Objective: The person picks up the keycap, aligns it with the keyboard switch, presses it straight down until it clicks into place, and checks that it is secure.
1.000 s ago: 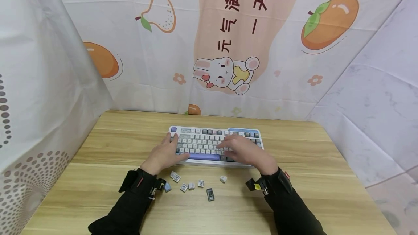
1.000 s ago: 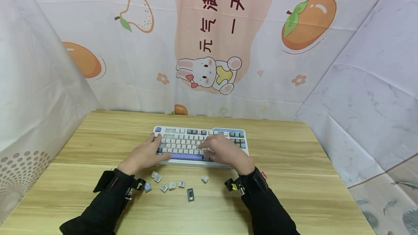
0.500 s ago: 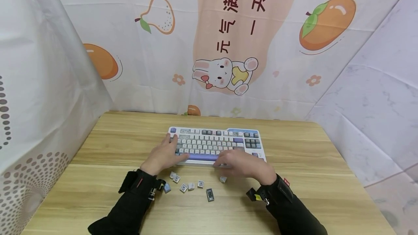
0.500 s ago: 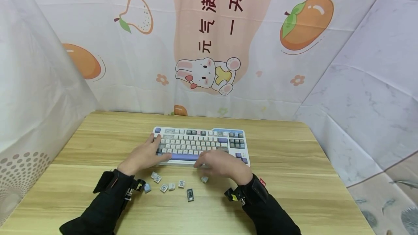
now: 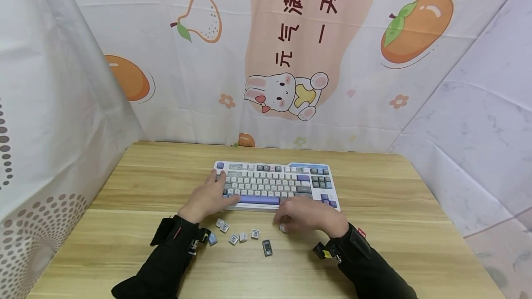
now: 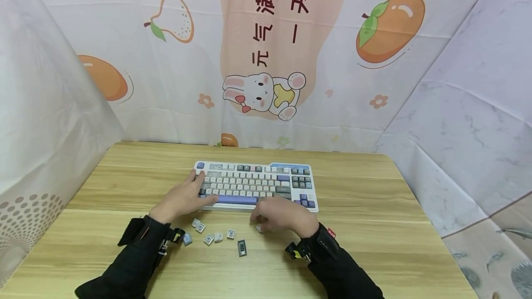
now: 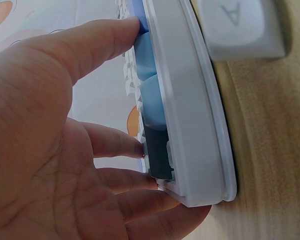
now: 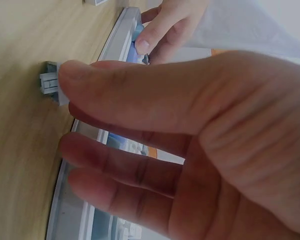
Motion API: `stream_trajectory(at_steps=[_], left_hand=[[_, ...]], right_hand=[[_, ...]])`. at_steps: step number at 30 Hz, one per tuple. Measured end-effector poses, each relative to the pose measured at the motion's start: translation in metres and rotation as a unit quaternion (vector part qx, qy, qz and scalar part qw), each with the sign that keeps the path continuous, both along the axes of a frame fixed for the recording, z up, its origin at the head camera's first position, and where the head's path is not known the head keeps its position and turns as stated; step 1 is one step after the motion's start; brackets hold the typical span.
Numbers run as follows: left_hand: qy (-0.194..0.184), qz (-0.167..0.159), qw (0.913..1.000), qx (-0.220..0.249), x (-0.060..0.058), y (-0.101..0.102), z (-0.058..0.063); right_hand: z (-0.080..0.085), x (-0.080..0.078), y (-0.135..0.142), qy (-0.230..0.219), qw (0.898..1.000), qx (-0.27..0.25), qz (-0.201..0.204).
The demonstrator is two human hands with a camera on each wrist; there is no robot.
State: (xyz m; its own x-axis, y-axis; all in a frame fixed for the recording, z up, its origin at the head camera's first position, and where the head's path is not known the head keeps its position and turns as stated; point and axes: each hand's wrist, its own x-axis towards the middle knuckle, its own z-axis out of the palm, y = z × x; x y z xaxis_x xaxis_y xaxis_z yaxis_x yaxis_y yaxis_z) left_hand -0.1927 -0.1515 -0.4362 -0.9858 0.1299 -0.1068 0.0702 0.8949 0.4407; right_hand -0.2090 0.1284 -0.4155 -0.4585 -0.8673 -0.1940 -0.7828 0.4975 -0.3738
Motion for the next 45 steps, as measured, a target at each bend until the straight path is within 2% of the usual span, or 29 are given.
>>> stream_trajectory(at_steps=[8, 16, 22, 27, 31, 35, 45], left_hand=[[0.001, -0.001, 1.0000, -0.002, 0.000, 0.001, 0.001], [-0.003, 0.000, 1.0000, 0.000, 0.000, 0.000, 0.001], [-0.008, 0.005, 1.0000, 0.002, 0.000, 0.000, 0.001], [-0.006, 0.003, 1.0000, 0.003, 0.000, 0.000, 0.002], [-0.001, -0.001, 1.0000, 0.001, 0.000, 0.000, 0.002], [-0.001, -0.002, 1.0000, 0.001, 0.000, 0.000, 0.002], [0.000, -0.005, 1.0000, 0.000, 0.000, 0.000, 0.002]], right_hand=[[-0.004, 0.001, 0.000, 0.023, 1.000, 0.013, 0.007], [-0.005, 0.002, -0.004, 0.020, 1.000, 0.008, 0.016], [-0.009, 0.002, -0.008, 0.031, 0.999, 0.016, 0.004], [-0.002, 0.004, -0.008, 0.045, 0.999, -0.007, -0.005], [0.004, 0.006, -0.006, 0.064, 0.998, -0.026, 0.007], [0.005, 0.006, -0.005, 0.062, 0.997, -0.024, 0.025], [-0.002, 0.008, -0.007, 0.056, 0.998, -0.003, 0.032]])
